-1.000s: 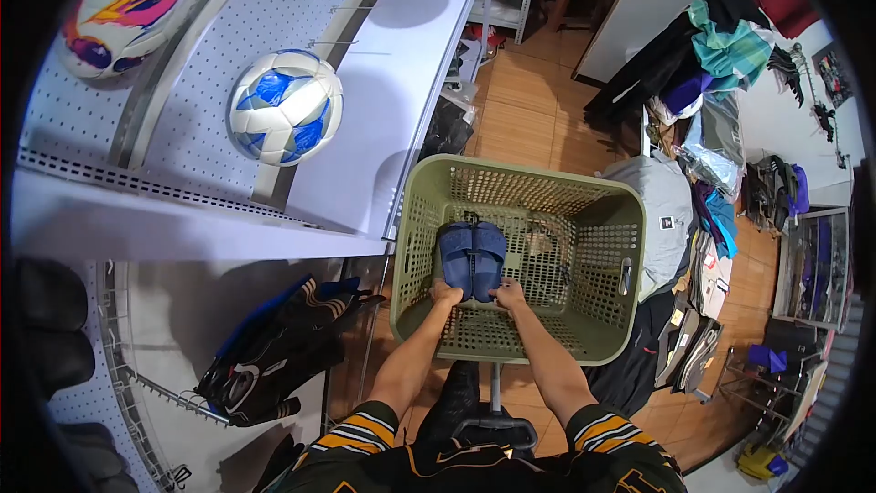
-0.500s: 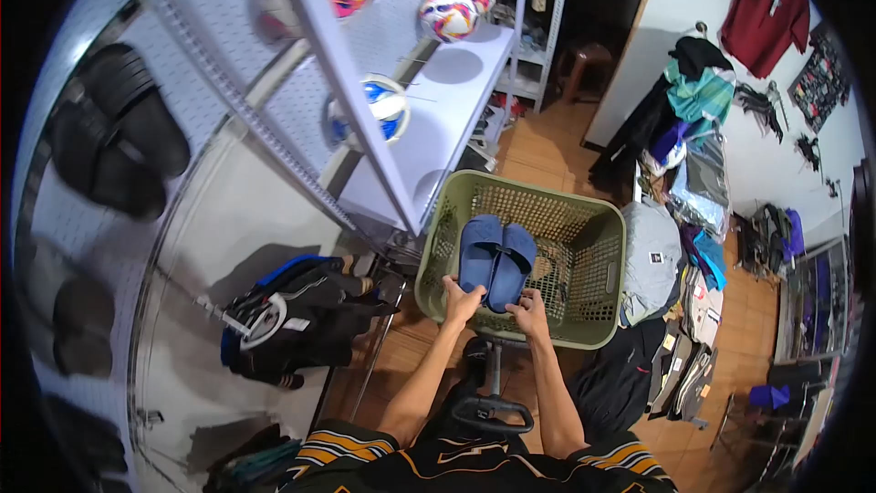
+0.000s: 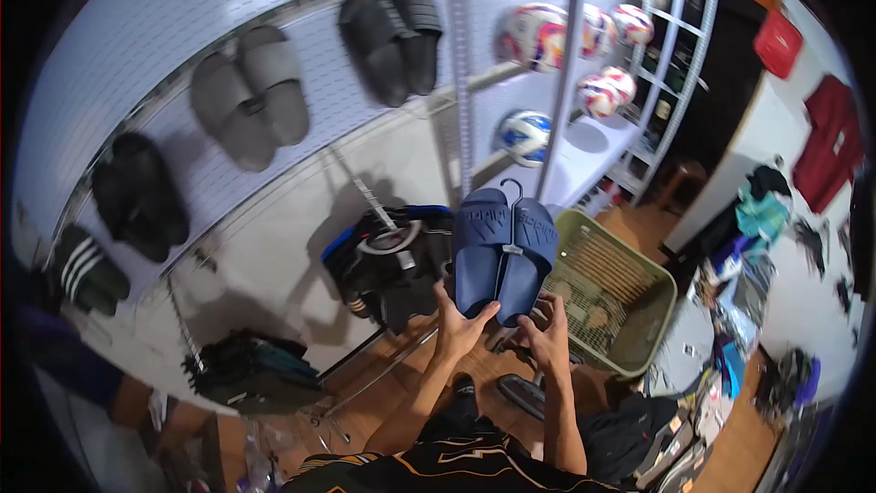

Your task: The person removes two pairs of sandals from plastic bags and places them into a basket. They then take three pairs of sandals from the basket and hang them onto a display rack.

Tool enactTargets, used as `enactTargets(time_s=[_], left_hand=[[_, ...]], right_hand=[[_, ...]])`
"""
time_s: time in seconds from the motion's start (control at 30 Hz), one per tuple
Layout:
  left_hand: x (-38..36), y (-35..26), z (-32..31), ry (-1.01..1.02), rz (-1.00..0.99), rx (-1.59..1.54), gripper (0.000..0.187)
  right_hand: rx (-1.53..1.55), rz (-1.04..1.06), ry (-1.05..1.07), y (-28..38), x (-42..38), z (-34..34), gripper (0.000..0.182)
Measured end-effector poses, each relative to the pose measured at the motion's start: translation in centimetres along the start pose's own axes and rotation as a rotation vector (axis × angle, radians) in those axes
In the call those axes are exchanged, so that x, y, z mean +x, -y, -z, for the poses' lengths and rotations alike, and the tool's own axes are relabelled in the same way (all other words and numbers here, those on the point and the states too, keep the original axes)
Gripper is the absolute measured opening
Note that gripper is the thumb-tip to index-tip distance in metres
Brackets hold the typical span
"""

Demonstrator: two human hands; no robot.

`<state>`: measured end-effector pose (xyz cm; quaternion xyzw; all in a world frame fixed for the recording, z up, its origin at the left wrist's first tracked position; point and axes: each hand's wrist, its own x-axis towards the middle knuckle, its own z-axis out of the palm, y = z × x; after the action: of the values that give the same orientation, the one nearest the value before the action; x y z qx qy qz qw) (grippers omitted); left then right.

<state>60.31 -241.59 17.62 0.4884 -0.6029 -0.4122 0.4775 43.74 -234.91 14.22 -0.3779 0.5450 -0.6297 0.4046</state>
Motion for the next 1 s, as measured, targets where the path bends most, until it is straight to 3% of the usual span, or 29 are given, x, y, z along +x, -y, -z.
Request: enactTargets(time_s=[0.03,0.3,0.43,0.67,0.93,1.0], left_hand=[[0.6,0.1,1.7,-0.059,-0.171,0.008,0.095],[2.0,-7.8,15.6,-0.237,-0.363,-0.284,0.089],[4.0,-11.1,23.2,-0.269,-0.656,-0.214,0.086],[8.4,-23.2,36.9,-0.400,-0.870,-0.010,0.073],[17.2,-33.7,49.8,-0.496,-1.138,0.176,0.073],[19.0,-35.3,51.9,-0.497,-1.120,0.177,0.075]], right_hand=[[0.002,0.031,0.053,1.6,0.1,-1.7,0.045],[0.063,0.255,0.337,12.1,1.3,-15.4,0.045],[0.133,0.419,0.455,17.5,2.7,-22.1,0.046],[0.211,0.857,0.490,29.7,6.1,-35.0,0.052],[0.329,1.075,0.535,43.4,9.3,-47.8,0.055],[0.289,1.038,0.551,45.3,10.2,-50.0,0.057]])
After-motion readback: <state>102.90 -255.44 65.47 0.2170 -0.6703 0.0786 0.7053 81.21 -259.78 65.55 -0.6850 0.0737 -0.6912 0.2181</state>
